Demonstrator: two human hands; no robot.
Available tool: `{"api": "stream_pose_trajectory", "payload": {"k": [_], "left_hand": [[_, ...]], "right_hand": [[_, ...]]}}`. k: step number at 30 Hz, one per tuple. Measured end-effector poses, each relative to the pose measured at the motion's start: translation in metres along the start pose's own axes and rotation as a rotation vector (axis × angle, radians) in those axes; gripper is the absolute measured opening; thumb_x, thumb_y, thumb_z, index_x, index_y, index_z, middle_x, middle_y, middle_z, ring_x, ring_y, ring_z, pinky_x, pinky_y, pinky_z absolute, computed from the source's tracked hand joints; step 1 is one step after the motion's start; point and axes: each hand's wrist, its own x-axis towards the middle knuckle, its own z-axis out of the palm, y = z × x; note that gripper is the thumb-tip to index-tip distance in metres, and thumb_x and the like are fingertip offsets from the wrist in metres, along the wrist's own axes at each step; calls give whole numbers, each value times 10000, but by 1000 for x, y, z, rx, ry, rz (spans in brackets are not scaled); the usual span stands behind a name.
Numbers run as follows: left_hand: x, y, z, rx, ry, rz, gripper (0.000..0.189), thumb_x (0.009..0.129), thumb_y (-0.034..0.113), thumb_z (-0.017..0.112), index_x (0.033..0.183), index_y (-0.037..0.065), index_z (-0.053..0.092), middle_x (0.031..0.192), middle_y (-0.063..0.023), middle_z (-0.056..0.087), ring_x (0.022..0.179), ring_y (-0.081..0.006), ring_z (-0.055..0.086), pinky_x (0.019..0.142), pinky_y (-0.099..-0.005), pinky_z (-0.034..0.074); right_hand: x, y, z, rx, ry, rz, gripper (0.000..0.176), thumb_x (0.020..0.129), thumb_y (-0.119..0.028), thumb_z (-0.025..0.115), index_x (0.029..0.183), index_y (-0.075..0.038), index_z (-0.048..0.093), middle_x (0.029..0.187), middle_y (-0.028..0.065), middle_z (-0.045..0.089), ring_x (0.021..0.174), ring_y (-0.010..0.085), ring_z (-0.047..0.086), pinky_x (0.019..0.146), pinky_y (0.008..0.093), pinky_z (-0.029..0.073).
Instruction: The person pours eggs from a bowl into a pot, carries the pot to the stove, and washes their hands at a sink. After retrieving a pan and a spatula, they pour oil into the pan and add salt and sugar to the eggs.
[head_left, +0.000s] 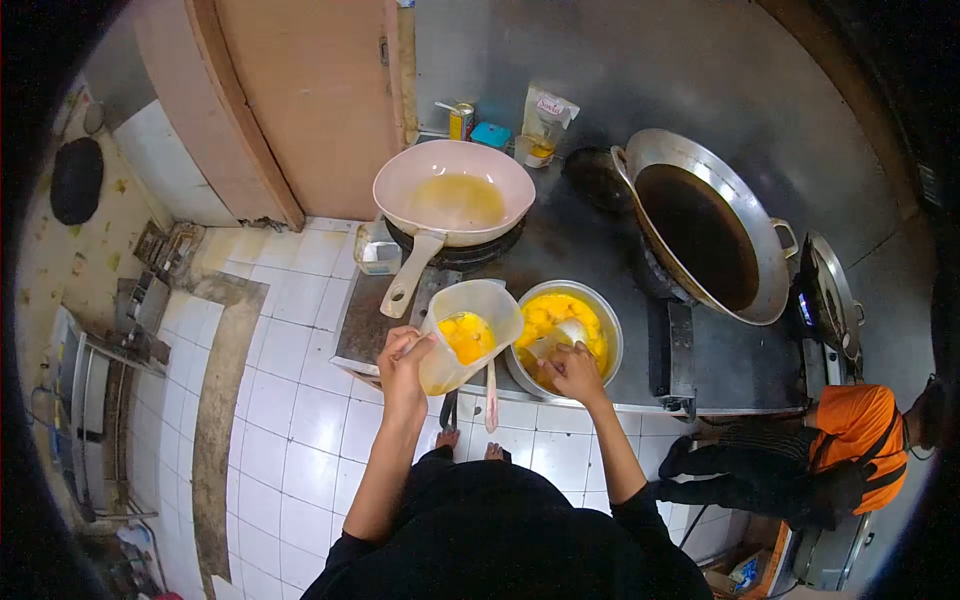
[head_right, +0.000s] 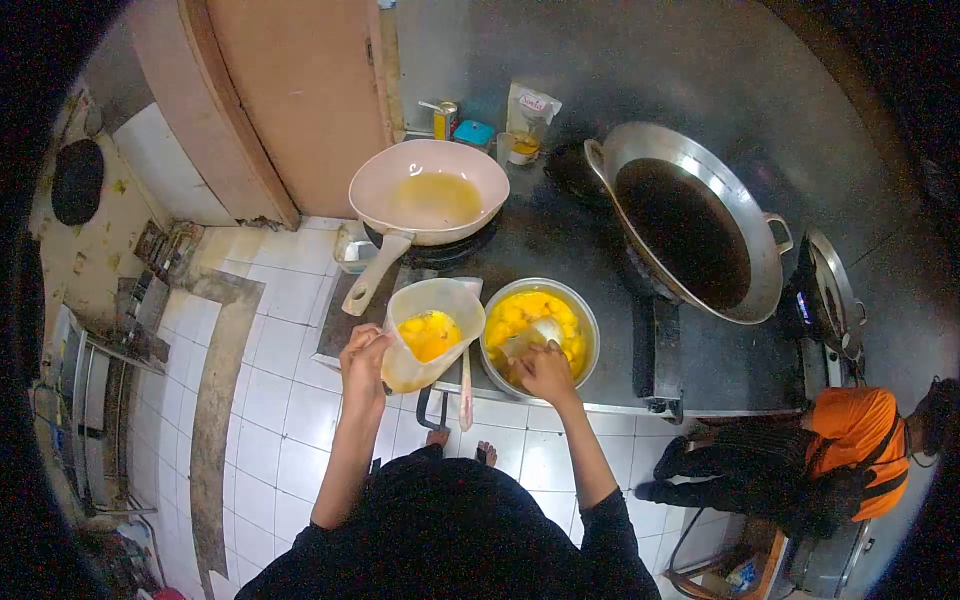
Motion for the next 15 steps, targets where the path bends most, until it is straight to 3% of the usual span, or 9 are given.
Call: {"api": "stream_pose_trajectory", "payload": {"k": [5,7,8,10,11,15], "left_hand": [[1,1,2,-3,-4,4,151,719,-12,666,648,16,536,918,-22,463,864,-118,479,801,-238,368],[1,2,2,24,-1,-9,157,718,-13,665,642,18,531,915,-22,461,858,-117,477,794,-234,368],[2,2,2,24,-2,-9,157,718,-13,665,642,18,531,915,-22,461,858,-117,477,794,-234,368],[4,0,2,30,-11,5,164,715,-13,664,635,21,525,910,-19,459,854,-116,476,789,-233,368],[5,1,3,30,-13,8,164,715,-13,664,635,21,525,910,-19,459,854,-116,476,789,-233,368],[10,-2,7,51,-38,26,178,712,-9,663,626,24,511,902,-22,475,856,-117,476,785,-237,368]], "right_hand": [[3,17,-2,147,38,42,283,819,-303,611,692,-53,646,647,88,579,608,256,518,602,386,412],[2,31,-1,546,143,233,300,841,-293,611,688,-36,637,602,42,550,563,164,489,558,294,373],[1,38,-3,546,144,233,300,841,-293,611,688,-36,637,602,42,550,563,164,489,558,294,373],[4,52,-6,915,212,503,301,851,-279,619,660,-46,623,579,-14,494,541,80,422,522,225,304],[6,21,-46,972,131,649,272,861,-265,613,660,-84,590,577,-57,435,533,53,376,513,215,268],[3,34,-56,1310,223,712,293,891,-287,573,657,-130,491,569,-71,331,539,58,323,536,226,278]]}}
